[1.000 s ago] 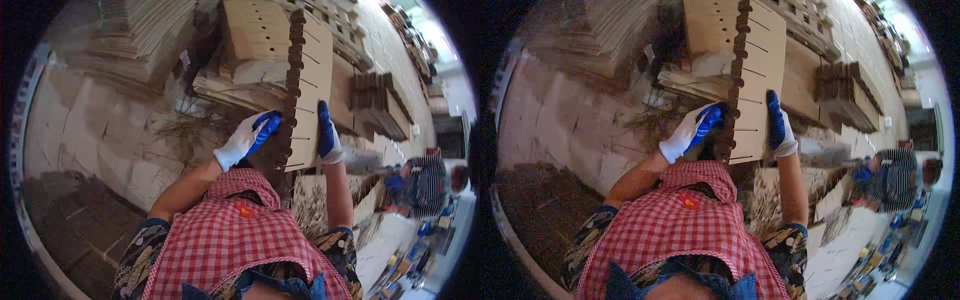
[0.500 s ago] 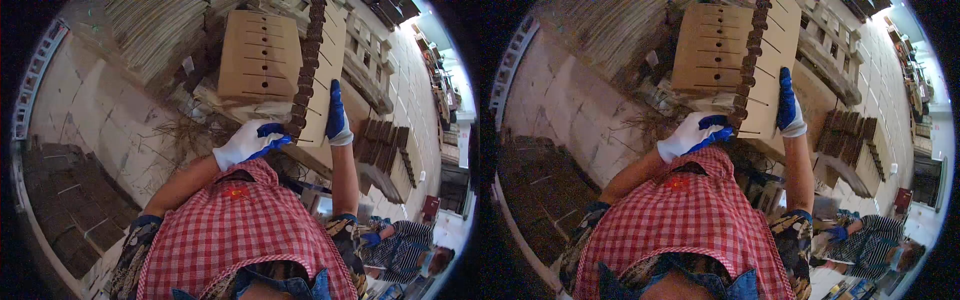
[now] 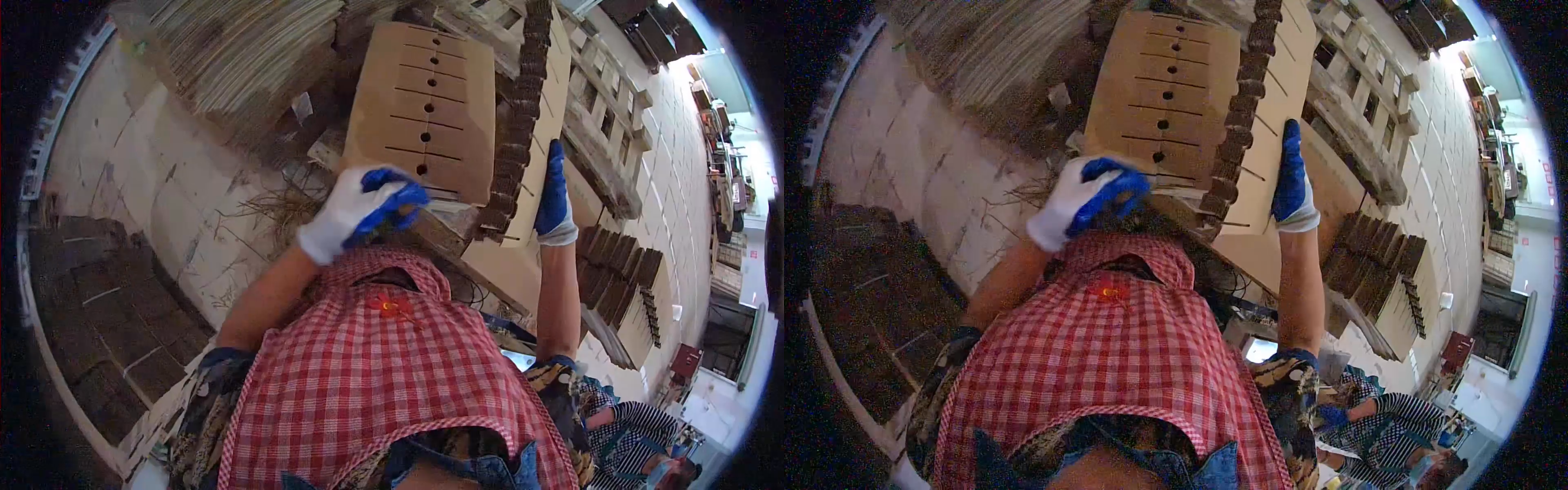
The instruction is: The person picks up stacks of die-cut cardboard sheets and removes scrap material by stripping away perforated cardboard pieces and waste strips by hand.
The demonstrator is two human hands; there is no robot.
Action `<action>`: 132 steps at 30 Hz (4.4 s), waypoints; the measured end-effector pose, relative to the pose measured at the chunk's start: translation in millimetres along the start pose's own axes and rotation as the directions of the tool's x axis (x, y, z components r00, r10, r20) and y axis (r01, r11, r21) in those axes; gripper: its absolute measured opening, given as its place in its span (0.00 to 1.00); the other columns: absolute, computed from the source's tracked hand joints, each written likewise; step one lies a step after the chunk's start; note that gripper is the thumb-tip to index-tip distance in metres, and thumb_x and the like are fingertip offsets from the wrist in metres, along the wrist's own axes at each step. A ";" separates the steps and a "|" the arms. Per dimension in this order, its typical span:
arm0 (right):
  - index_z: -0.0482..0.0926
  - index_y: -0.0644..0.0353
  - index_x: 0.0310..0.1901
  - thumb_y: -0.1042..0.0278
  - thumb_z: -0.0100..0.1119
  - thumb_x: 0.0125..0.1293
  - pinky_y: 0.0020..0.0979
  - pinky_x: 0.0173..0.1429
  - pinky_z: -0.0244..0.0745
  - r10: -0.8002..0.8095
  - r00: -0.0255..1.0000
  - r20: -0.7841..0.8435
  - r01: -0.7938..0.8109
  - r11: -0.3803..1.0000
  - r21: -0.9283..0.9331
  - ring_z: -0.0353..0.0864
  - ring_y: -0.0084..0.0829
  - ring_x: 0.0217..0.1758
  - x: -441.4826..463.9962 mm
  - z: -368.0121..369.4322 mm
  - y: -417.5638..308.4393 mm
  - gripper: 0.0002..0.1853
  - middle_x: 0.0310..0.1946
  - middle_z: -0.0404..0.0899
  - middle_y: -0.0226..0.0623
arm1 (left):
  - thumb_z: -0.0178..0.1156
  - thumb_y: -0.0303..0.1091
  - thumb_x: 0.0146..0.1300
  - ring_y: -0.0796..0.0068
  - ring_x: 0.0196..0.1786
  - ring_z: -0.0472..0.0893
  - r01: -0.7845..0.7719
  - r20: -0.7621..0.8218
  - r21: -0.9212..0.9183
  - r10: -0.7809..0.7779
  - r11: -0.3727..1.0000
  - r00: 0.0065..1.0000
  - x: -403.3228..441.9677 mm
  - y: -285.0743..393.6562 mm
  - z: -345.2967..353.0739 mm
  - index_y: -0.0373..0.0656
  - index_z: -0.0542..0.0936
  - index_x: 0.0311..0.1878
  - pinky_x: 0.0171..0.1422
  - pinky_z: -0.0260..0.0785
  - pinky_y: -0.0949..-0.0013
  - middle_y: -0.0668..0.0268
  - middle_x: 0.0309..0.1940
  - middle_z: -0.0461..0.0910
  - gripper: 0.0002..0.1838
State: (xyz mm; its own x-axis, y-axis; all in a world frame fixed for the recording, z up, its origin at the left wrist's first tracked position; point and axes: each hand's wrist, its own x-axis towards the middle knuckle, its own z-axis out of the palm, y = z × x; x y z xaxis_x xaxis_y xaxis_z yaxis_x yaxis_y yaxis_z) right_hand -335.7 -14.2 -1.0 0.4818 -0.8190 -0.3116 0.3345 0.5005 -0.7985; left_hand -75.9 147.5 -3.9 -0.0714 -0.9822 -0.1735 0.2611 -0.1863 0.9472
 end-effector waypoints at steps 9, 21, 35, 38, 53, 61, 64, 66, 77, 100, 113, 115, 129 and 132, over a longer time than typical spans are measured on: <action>0.64 0.57 0.61 0.48 0.43 0.67 0.30 0.54 0.72 0.028 1.000 -0.006 -0.028 0.958 -0.284 0.76 0.27 0.50 40.9 -19.0 -5.6 0.27 0.51 0.74 0.33 | 0.58 0.35 0.58 0.63 0.34 0.78 0.093 -0.390 0.789 0.378 0.607 0.840 -12.5 -15.7 -78.3 0.34 0.78 0.39 0.43 0.69 0.70 0.60 0.30 0.79 0.13; 0.62 0.63 0.62 0.53 0.43 0.69 0.28 0.60 0.65 0.043 0.994 -0.097 -0.067 0.966 -0.250 0.70 0.25 0.56 65.6 -8.1 -6.9 0.26 0.56 0.69 0.34 | 0.59 0.43 0.58 0.62 0.41 0.79 0.128 -0.439 0.873 0.643 0.471 0.628 92.3 -8.8 -118.1 0.38 0.78 0.45 0.48 0.68 0.65 0.57 0.38 0.80 0.19; 0.61 0.68 0.62 0.55 0.41 0.70 0.24 0.64 0.58 0.009 0.963 -0.268 -0.120 0.908 -0.401 0.64 0.22 0.61 21.8 19.2 -20.6 0.26 0.59 0.66 0.33 | 0.62 0.31 0.56 0.80 0.39 0.77 0.074 -0.328 0.170 -0.014 0.983 0.944 61.7 38.0 -127.6 0.32 0.77 0.46 0.45 0.69 0.77 0.66 0.38 0.80 0.16; 0.59 0.65 0.63 0.54 0.40 0.70 0.26 0.65 0.59 -0.105 0.971 -0.213 0.005 0.905 -0.426 0.65 0.23 0.61 24.0 -15.5 -7.5 0.26 0.60 0.65 0.33 | 0.65 0.30 0.54 0.80 0.39 0.77 0.019 -0.403 0.031 -0.005 0.999 0.915 28.0 11.5 -107.9 0.34 0.77 0.46 0.45 0.69 0.76 0.66 0.37 0.80 0.17; 0.72 0.68 0.52 0.51 0.47 0.66 0.25 0.49 0.71 -0.108 0.968 -0.228 -0.002 0.902 -0.432 0.76 0.22 0.45 26.3 1.7 -14.4 0.25 0.45 0.77 0.34 | 0.65 0.31 0.53 0.81 0.38 0.77 0.186 -0.440 0.181 -0.089 0.966 0.893 30.0 -32.7 -94.3 0.32 0.77 0.46 0.44 0.70 0.74 0.66 0.39 0.80 0.18; 0.69 0.68 0.55 0.54 0.45 0.68 0.22 0.56 0.64 -0.174 0.983 -0.059 0.082 0.705 -0.704 0.70 0.20 0.50 46.6 -20.7 -2.1 0.24 0.48 0.73 0.32 | 0.62 0.45 0.53 0.66 0.34 0.80 0.348 -0.446 0.791 0.085 0.502 0.891 15.5 27.4 -46.0 0.40 0.79 0.45 0.42 0.70 0.67 0.62 0.34 0.81 0.21; 0.63 0.67 0.61 0.56 0.42 0.70 0.23 0.62 0.59 -0.027 0.997 -0.076 -0.034 0.711 -0.703 0.66 0.21 0.58 56.2 -23.6 -1.2 0.25 0.57 0.68 0.33 | 0.60 0.49 0.53 0.61 0.35 0.79 0.343 -0.437 0.856 0.187 0.386 0.880 18.1 11.4 -48.1 0.42 0.79 0.44 0.43 0.69 0.63 0.61 0.34 0.81 0.21; 0.68 0.65 0.58 0.56 0.45 0.69 0.22 0.57 0.62 -0.153 0.987 -0.052 0.075 0.719 -0.691 0.69 0.20 0.51 55.5 -22.8 2.9 0.23 0.49 0.72 0.31 | 0.59 0.50 0.53 0.58 0.35 0.78 0.340 -0.424 0.882 0.239 0.326 0.873 16.2 6.3 -48.3 0.43 0.79 0.43 0.44 0.69 0.61 0.60 0.34 0.80 0.22; 0.68 0.67 0.58 0.59 0.45 0.69 0.20 0.58 0.61 -0.111 0.985 -0.135 0.009 0.804 -0.595 0.68 0.18 0.54 56.5 -10.7 -3.4 0.22 0.52 0.72 0.32 | 0.61 0.47 0.54 0.51 0.59 0.67 0.089 -0.275 0.943 0.603 0.320 0.748 64.0 -10.3 -85.3 0.40 0.61 0.63 0.61 0.59 0.57 0.50 0.58 0.66 0.37; 0.62 0.67 0.62 0.79 0.39 0.66 0.23 0.57 0.64 -0.115 0.977 0.178 0.212 0.537 -0.817 0.72 0.25 0.53 64.4 -37.8 20.2 0.21 0.55 0.70 0.37 | 0.49 0.38 0.64 0.49 0.65 0.59 0.226 -0.513 0.555 0.116 0.800 0.851 102.2 -54.5 -57.9 0.50 0.42 0.70 0.65 0.53 0.59 0.46 0.64 0.55 0.36; 0.61 0.66 0.62 0.76 0.42 0.66 0.24 0.55 0.66 -0.051 0.994 0.092 0.106 0.450 -0.887 0.74 0.26 0.49 73.8 -40.6 17.4 0.22 0.52 0.74 0.37 | 0.54 0.42 0.59 0.46 0.62 0.62 0.107 -0.481 0.580 0.234 0.807 0.845 105.3 -68.0 -65.6 0.39 0.49 0.67 0.64 0.55 0.56 0.45 0.63 0.57 0.38; 0.61 0.66 0.62 0.75 0.42 0.67 0.24 0.56 0.66 0.134 0.977 -0.166 -0.211 0.713 -0.668 0.74 0.26 0.49 68.9 -45.8 17.4 0.22 0.52 0.74 0.36 | 0.54 0.42 0.59 0.46 0.62 0.62 0.115 -0.478 0.567 0.212 0.815 0.852 102.6 -67.9 -64.2 0.39 0.49 0.67 0.64 0.55 0.57 0.45 0.63 0.58 0.38; 0.62 0.70 0.61 0.61 0.45 0.69 0.22 0.55 0.65 0.080 0.996 -0.047 -0.090 0.728 -0.680 0.70 0.20 0.50 65.0 12.0 8.0 0.24 0.50 0.73 0.31 | 0.54 0.42 0.59 0.50 0.62 0.63 0.138 -0.494 0.589 0.220 0.796 0.841 99.8 -54.3 -62.4 0.38 0.50 0.67 0.65 0.56 0.59 0.46 0.62 0.59 0.37; 0.64 0.71 0.59 0.59 0.45 0.69 0.22 0.55 0.65 0.154 0.976 -0.155 -0.218 0.747 -0.628 0.70 0.19 0.50 71.2 11.7 9.0 0.25 0.50 0.73 0.30 | 0.54 0.42 0.59 0.50 0.63 0.62 0.140 -0.495 0.583 0.213 0.800 0.843 99.3 -53.6 -62.6 0.37 0.50 0.67 0.66 0.55 0.60 0.46 0.62 0.59 0.37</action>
State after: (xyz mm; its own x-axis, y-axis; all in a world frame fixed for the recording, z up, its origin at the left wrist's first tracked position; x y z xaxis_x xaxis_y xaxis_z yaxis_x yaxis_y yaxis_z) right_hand -288.9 -64.7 -24.4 0.3962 -0.7655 -0.5069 -0.3640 0.3759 -0.8522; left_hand -36.8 58.5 -88.8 0.4715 -0.8784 -0.0780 -0.3623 -0.2736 0.8910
